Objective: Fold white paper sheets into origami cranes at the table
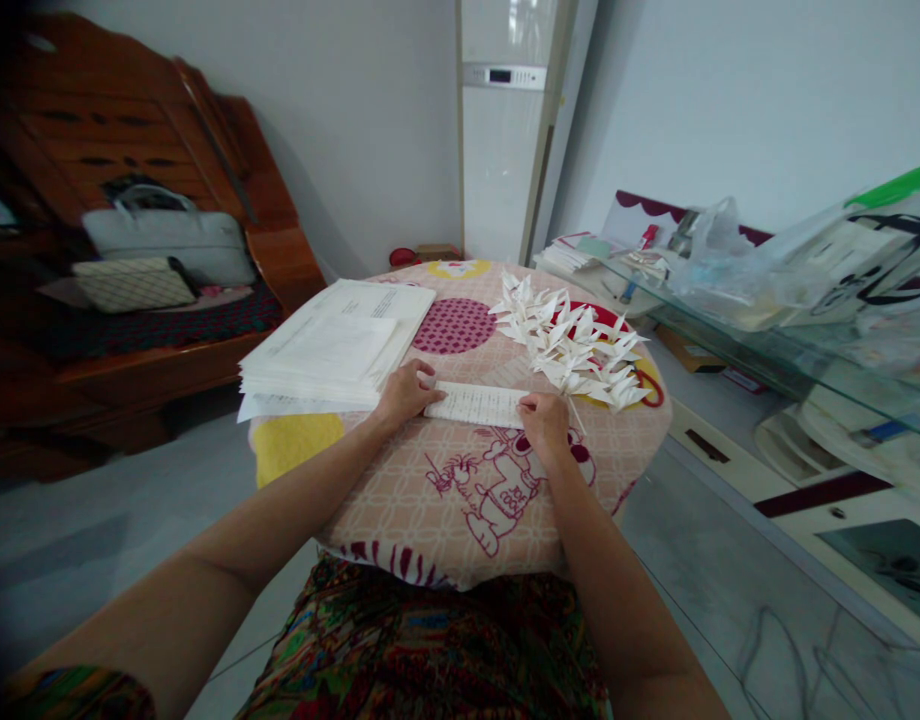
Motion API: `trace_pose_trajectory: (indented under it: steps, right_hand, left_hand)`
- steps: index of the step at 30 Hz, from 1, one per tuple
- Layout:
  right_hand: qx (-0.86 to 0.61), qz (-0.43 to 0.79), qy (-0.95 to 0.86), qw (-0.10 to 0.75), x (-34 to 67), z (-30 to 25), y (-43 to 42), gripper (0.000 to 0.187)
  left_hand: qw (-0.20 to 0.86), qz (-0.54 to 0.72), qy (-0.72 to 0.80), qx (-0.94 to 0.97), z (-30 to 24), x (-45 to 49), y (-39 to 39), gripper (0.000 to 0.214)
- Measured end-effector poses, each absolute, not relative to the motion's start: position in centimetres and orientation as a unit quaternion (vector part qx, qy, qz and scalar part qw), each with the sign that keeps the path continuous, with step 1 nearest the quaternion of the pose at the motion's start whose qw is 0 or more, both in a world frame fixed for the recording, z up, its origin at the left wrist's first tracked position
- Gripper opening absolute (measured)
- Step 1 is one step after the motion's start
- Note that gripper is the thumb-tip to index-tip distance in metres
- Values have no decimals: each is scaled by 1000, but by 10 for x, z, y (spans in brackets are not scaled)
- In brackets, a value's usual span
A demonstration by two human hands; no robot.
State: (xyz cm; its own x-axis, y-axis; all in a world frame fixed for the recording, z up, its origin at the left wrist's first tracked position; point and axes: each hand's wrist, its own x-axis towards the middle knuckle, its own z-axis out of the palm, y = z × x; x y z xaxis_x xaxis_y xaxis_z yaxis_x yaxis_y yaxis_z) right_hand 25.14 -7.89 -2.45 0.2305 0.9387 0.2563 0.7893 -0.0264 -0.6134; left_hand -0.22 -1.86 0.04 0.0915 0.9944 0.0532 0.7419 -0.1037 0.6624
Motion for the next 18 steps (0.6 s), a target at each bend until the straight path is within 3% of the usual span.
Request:
trace_pose_trajectory:
  steps: [18]
  right_hand:
    - [-733, 112, -597, 305, 248, -22, -77, 21]
  left_hand:
    - [221, 251, 611, 718, -2, -1, -17, 35]
